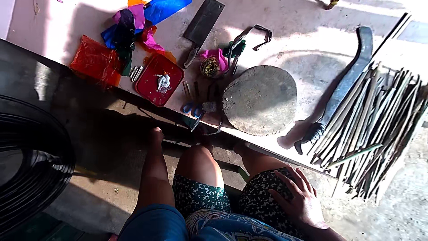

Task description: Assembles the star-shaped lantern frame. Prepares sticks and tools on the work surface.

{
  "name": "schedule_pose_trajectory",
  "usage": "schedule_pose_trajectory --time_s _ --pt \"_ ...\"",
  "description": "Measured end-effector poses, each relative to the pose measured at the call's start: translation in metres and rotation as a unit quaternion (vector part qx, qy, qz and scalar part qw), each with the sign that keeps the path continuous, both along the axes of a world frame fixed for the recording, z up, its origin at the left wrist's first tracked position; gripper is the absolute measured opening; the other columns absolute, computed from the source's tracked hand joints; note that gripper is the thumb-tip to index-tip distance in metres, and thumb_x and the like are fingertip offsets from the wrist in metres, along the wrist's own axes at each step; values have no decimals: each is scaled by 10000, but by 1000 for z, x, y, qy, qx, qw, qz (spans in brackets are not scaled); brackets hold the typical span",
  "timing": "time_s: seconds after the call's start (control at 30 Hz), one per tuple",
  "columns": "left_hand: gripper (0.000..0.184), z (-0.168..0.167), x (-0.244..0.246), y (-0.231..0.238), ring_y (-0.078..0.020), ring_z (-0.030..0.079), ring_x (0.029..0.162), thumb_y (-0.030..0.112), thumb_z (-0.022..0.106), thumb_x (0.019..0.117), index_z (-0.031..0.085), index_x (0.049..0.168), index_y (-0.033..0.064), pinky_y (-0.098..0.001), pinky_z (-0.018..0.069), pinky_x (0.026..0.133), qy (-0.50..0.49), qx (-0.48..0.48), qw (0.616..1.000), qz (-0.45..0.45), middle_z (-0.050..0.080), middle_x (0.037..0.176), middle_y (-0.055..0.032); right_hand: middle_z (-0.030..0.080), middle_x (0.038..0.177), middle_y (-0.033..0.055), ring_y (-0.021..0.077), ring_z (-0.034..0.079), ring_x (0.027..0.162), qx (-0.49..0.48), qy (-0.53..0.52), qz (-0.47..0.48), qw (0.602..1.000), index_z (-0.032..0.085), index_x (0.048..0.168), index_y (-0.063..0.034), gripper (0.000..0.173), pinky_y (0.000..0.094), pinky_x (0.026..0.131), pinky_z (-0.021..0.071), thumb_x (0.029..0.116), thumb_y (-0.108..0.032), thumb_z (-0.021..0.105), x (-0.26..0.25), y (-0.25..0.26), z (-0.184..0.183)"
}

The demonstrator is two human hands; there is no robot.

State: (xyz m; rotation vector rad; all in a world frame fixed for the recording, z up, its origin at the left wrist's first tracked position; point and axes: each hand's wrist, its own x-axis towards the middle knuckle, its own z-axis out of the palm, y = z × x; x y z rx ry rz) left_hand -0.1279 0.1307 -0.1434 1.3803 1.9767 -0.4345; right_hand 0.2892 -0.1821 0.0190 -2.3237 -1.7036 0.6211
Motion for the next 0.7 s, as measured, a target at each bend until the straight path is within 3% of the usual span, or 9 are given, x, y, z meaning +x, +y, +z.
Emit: schedule_pose_trajectory --time_s 0.13,0.2,0.33,0.43,0.6,0.7 --pt "281 -6 7 16 -435 607 1237 157 621 987 687 1212 1 -635 468 1028 -1 -28 999 -34 661 1270 -259 504 1506 251 526 400 1422 -6 -1 1 1000 698 1316 -133 747 718 1074 324 884 -702 481 1 0 2" --pt "274 -8 9 31 -447 602 1245 127 602 1007 680 1229 -14 -634 460 1044 -1 -23 999 -30 656 1277 -274 508 1500 258 529 405 1417 -4 -6 2 1000 702 1308 -131 743 714 1074 327 888 -701 477 1 1 4" --pt "385 -11 3 57 -405 569 1316 96 521 1038 601 1412 59 -586 429 1111 -1 60 997 38 618 1378 -234 507 1501 255 533 401 1418 -6 -4 6 1000 702 1309 -130 749 719 1075 325 886 -704 476 -1 5 4" --pt "414 -7 -13 64 -401 561 1327 133 529 1052 559 1460 70 -567 426 1118 -6 121 991 62 587 1418 -239 500 1516 235 514 391 1433 -10 -4 8 1000 695 1324 -147 754 722 1087 314 888 -718 467 -3 9 4" --pt "389 3 -44 22 -418 501 1374 138 598 1030 593 1397 7 -551 408 1142 -31 148 986 76 516 1476 -265 498 1522 224 512 384 1439 -11 -4 12 1000 696 1323 -144 754 707 1098 316 889 -716 465 -3 10 5" --pt "389 7 -60 -18 -425 510 1357 160 599 1036 588 1392 3 -554 425 1126 -20 72 994 78 517 1457 -280 496 1523 227 522 384 1435 -5 0 11 1000 697 1321 -143 742 723 1087 313 886 -702 479 -4 9 6"
